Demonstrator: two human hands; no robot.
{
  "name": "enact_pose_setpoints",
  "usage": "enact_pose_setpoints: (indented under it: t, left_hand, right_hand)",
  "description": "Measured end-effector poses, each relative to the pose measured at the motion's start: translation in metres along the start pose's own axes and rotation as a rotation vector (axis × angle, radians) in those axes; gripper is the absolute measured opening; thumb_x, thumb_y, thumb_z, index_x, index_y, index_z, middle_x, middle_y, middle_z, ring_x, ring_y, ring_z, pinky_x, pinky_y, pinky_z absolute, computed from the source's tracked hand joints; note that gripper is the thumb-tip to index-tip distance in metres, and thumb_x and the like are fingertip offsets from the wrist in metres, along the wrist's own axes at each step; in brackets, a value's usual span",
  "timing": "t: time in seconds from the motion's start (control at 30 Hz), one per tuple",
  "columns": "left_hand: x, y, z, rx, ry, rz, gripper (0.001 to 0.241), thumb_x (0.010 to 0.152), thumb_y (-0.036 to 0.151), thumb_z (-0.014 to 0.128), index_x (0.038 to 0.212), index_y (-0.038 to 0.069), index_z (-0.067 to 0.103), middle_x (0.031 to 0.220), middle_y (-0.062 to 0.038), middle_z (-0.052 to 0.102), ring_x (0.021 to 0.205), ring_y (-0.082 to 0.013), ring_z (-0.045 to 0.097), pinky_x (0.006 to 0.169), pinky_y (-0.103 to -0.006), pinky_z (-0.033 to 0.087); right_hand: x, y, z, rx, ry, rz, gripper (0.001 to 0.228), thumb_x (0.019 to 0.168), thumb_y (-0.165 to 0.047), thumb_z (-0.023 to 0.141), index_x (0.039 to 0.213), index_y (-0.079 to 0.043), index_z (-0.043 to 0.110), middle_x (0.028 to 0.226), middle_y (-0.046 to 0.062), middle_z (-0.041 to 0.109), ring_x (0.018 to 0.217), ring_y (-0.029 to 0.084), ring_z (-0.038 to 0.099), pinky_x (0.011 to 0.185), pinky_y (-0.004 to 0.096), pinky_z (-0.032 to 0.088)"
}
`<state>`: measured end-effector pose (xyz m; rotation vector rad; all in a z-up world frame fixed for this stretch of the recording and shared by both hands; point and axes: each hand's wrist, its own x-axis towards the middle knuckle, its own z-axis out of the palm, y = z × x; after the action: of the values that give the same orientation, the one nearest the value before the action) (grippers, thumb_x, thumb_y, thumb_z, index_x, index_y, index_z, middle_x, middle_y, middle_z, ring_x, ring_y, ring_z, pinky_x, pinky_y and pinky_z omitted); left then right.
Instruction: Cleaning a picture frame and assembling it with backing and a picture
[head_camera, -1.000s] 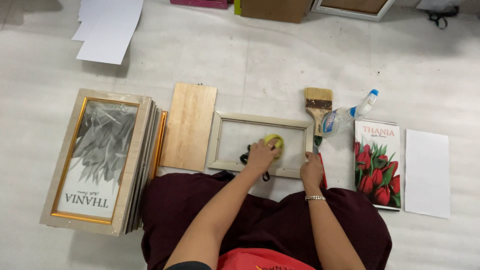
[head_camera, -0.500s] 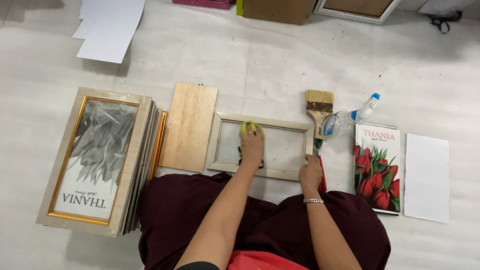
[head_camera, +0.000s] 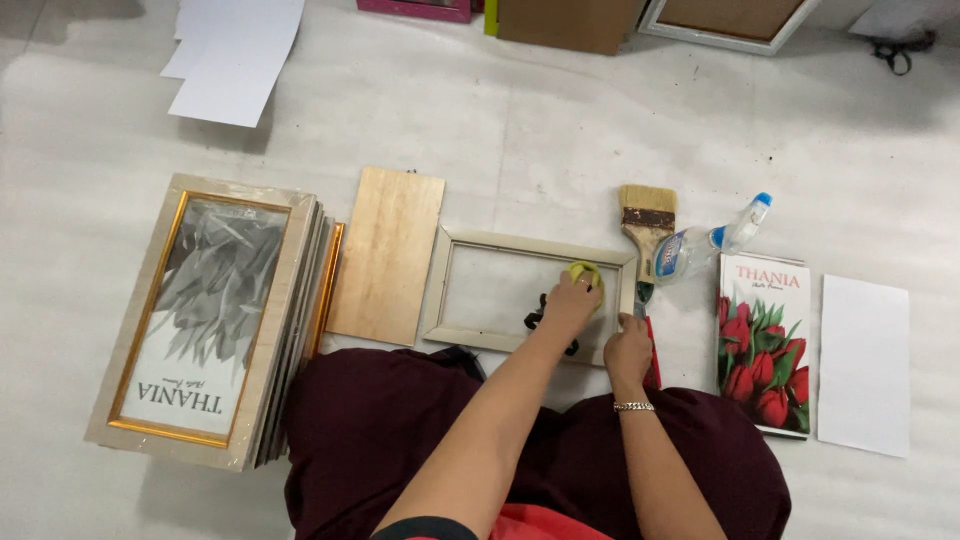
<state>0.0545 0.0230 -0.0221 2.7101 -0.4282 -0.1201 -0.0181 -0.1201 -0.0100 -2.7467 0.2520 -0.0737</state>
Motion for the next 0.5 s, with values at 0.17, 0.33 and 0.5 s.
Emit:
enact_pose_setpoints:
  t: [0.17, 0.33, 0.5]
  left_hand:
    - [0.003, 0.029, 0.014, 0.076, 0.323, 0.084, 0.021, 0.078, 0.009, 0.076, 0.099, 0.013, 0.073, 0.121, -0.012, 0.062, 0.108, -0.0456, 0.056, 0.07, -0.0431, 0.058]
    - [0.025, 0.028, 0.003, 0.183, -0.031, 0.11, 0.026, 0.09, 0.02, 0.069, 0.116, 0.019, 0.07, 0.143, -0.005, 0.055, 0.126, -0.0406, 0.048, 0.093, -0.0468, 0.049]
    - [0.017, 0.02, -0.038, 0.173, -0.184, 0.049, 0.036, 0.094, 0.023, 0.064, 0.13, 0.021, 0.062, 0.145, -0.006, 0.055, 0.13, -0.0379, 0.048, 0.095, -0.0468, 0.048]
  right_hand:
    - [-0.001, -0.008, -0.008, -0.007, -0.008, 0.017, 0.04, 0.087, 0.001, 0.052, 0.123, -0.011, 0.066, 0.12, 0.014, 0.063, 0.099, 0.043, 0.071, 0.08, 0.057, 0.06]
    - [0.002, -0.006, -0.006, 0.001, -0.012, 0.007, 0.039, 0.089, 0.002, 0.052, 0.124, -0.009, 0.067, 0.121, 0.015, 0.063, 0.1, 0.044, 0.071, 0.08, 0.057, 0.06]
    - [0.001, -0.009, -0.013, 0.01, -0.045, 0.045, 0.04, 0.089, 0.0, 0.052, 0.123, -0.013, 0.067, 0.122, 0.013, 0.063, 0.103, 0.044, 0.07, 0.085, 0.059, 0.059]
